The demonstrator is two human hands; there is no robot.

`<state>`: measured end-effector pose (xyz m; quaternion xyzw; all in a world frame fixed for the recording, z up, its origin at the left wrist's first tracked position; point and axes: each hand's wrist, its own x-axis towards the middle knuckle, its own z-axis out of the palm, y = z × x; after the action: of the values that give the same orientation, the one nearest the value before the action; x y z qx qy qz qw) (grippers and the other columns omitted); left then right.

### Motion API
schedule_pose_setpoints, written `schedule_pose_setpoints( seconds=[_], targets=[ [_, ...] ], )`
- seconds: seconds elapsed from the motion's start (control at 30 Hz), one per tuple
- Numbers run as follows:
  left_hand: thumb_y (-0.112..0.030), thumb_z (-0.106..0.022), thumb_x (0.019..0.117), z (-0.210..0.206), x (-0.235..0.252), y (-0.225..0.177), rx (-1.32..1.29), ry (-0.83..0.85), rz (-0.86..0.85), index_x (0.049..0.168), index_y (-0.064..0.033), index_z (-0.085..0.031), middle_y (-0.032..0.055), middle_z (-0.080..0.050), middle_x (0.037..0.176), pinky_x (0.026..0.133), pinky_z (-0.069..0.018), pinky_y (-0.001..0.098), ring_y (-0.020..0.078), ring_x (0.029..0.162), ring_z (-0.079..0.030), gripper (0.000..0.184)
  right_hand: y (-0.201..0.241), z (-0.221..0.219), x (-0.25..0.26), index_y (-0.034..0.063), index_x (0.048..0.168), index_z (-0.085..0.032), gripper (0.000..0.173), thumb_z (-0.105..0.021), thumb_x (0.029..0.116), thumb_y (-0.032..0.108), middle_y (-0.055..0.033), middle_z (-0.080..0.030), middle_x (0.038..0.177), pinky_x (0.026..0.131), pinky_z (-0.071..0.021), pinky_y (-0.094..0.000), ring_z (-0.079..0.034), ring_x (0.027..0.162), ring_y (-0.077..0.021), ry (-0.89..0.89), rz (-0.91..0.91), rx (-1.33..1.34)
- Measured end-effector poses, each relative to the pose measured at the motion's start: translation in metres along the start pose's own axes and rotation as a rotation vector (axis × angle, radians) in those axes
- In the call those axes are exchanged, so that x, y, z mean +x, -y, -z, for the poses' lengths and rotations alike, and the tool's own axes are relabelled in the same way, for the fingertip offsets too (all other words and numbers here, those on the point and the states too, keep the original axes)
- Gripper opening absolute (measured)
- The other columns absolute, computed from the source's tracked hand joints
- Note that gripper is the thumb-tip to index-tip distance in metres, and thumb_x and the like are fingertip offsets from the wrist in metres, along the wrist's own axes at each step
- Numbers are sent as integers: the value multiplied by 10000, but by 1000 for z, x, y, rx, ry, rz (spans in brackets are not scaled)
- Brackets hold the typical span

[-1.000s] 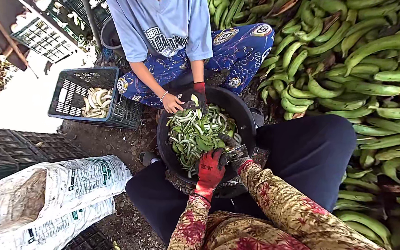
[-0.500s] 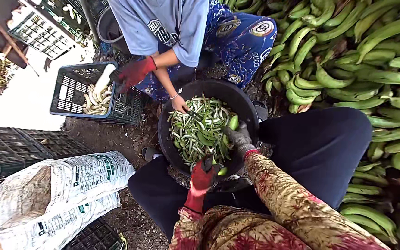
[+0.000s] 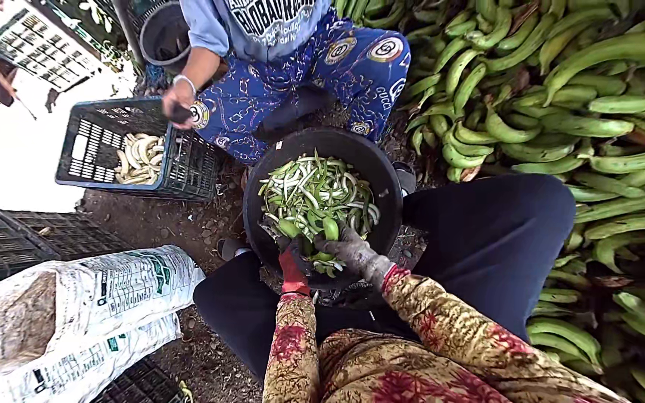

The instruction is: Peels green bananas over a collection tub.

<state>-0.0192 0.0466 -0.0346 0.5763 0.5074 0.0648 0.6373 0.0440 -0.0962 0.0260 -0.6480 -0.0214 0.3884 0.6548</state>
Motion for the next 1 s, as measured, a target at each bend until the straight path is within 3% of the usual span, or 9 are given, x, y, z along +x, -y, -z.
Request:
schedule_pose_setpoints(
  seconds=[0.1,0.17,0.23,0.33,0.47,0.6,0.7,0.8,1.0],
  targets=[
    [-201,-775,912,14,28,39,177,-213,44,1306,56,-592,271,-673,1150,900,-539,539,360,1018,-666,504,7,-25,-26,136,1430,-526,572,-701,912,303,-75,-698,1187,948,-565,-452,-683,1054,-186,65,160,-415],
    [-190,-781,904,18,35,60,124,-184,70,1255,54,-605,252,-682,1035,758,-561,512,322,855,-663,462,13,-29,-35,187,1461,-518,582,-682,929,354,-89,-681,1243,983,-541,-476,-667,1108,-207,63,177,-479],
    [-192,-736,942,13,18,37,158,-25,101,1250,46,-609,206,-679,1045,800,-552,443,257,877,-649,409,12,-20,-25,141,1484,-469,630,-667,934,375,-114,-690,1192,931,-573,-471,-691,1040,-213,-50,78,-251],
    [-236,-758,913,13,10,26,360,140,-56,1246,30,-628,200,-693,1064,894,-544,481,274,964,-669,445,6,10,3,53,1515,-372,659,-617,1002,386,-175,-688,1148,887,-590,-448,-706,989,-258,-328,-78,152],
    [-226,-659,974,15,-18,11,314,351,-270,1359,9,-565,142,-700,1088,821,-591,364,167,900,-690,460,-1,48,28,118,1502,-403,613,-617,1015,423,-170,-681,1147,791,-618,-454,-714,943,-285,-615,-157,528],
    [-304,-494,1030,7,-52,9,544,532,-480,1368,-44,-609,120,-715,1160,972,-551,410,176,1046,-689,442,-4,51,32,80,1423,-478,567,-584,1018,462,-146,-694,1062,734,-621,-421,-714,853,-252,-663,-128,623],
    [-323,-510,1023,-4,-64,14,755,513,-530,1361,-118,-647,113,-716,1223,1049,-511,481,233,1159,-675,419,3,40,25,85,1370,-512,541,-538,1030,505,-107,-686,986,689,-607,-377,-694,782,-197,-671,-130,622],
    [-281,-561,990,-10,-73,10,800,500,-546,1361,-70,-643,170,-702,1243,1062,-483,529,310,1188,-660,434,2,35,20,73,1336,-530,507,-526,1041,485,-94,-666,1020,735,-590,-354,-672,831,-180,-679,-129,666],
    [-251,-587,958,-10,-71,9,804,476,-590,1358,-78,-646,173,-692,1259,1033,-493,549,327,1183,-658,440,1,27,16,104,1255,-543,437,-480,1056,487,-52,-634,939,715,-571,-336,-643,792,-153,-640,-121,803]
  ],
)
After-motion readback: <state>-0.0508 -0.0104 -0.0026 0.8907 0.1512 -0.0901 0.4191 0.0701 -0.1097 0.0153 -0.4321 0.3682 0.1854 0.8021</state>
